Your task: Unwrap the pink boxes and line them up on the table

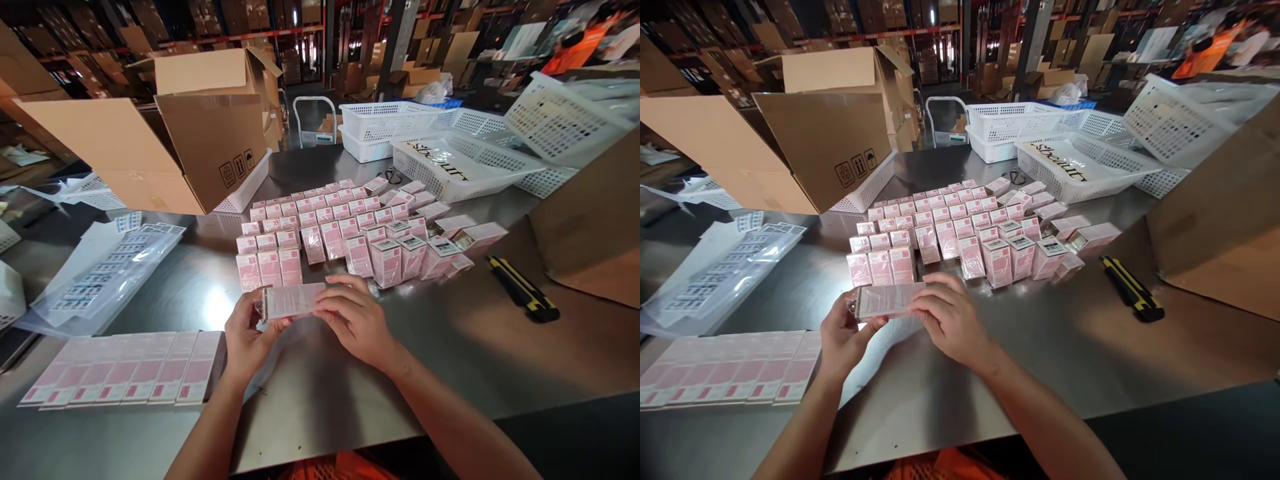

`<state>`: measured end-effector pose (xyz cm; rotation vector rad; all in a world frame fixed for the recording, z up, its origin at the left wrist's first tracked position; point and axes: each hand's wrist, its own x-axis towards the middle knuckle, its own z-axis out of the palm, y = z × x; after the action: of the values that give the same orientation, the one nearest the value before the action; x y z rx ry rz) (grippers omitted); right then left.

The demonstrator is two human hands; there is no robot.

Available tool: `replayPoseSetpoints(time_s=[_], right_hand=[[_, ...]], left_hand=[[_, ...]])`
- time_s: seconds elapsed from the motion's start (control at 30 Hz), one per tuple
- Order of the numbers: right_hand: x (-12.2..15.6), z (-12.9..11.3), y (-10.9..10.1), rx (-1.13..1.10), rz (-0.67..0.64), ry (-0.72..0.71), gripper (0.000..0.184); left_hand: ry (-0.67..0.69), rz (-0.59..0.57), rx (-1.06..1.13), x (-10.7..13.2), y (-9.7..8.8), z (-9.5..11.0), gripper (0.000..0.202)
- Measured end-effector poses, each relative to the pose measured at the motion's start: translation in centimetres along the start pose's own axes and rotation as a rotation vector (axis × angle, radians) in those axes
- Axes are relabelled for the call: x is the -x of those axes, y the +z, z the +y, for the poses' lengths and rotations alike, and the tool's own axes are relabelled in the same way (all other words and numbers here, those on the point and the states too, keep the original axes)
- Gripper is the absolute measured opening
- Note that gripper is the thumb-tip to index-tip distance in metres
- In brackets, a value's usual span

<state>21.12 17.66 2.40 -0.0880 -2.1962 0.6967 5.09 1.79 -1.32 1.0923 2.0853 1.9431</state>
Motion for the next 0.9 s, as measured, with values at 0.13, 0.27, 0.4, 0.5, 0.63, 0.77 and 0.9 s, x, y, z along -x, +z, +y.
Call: replayPoseSetpoints(time_s=[0.13,0.27,0.4,0.5,0.63,0.77,0.9], right_hand=[[-0.3,-0.7,-1.3,-0.172,-0.067,-0.158,0.016],[-0.8,-1.9,-2.8,-0.371,-0.338,-0.179,0.018],[-1.2,-1.7,-3.1,-0.115,-0.505,-0.092,0.016],[-0.9,-0.9,-2.1,0.102,-0.428,0.016,0.011],[-0.3,0.2,-0.1,0.178,-0.264,0.121,0.046],[-0.1,0.9,0.8,0.026,-0.189,0.337,0.047],[-0.4,1.0,0.5,-0.151,-0.287,0.413,0.065]], left_hand=[[-0.238,-0.068,0.302,-0.5,0.4,0.9,0.045],[-0.441,0.045,0.567,-2.2,-0.1,1.1,0.046],[-0.570,0.120,0.531,-2.8,-0.2,0.9,0.046],[-0.619,0.155,0.414,-2.5,0.3,0.8,0.052],[-0.542,0.279,0.347,-2.1,0.5,0.8,0.060],[-0.304,0.369,0.110,-1.0,0.1,1.5,0.053],[-0.134,0.495,-0.016,1.3,0.3,2.4,0.042]])
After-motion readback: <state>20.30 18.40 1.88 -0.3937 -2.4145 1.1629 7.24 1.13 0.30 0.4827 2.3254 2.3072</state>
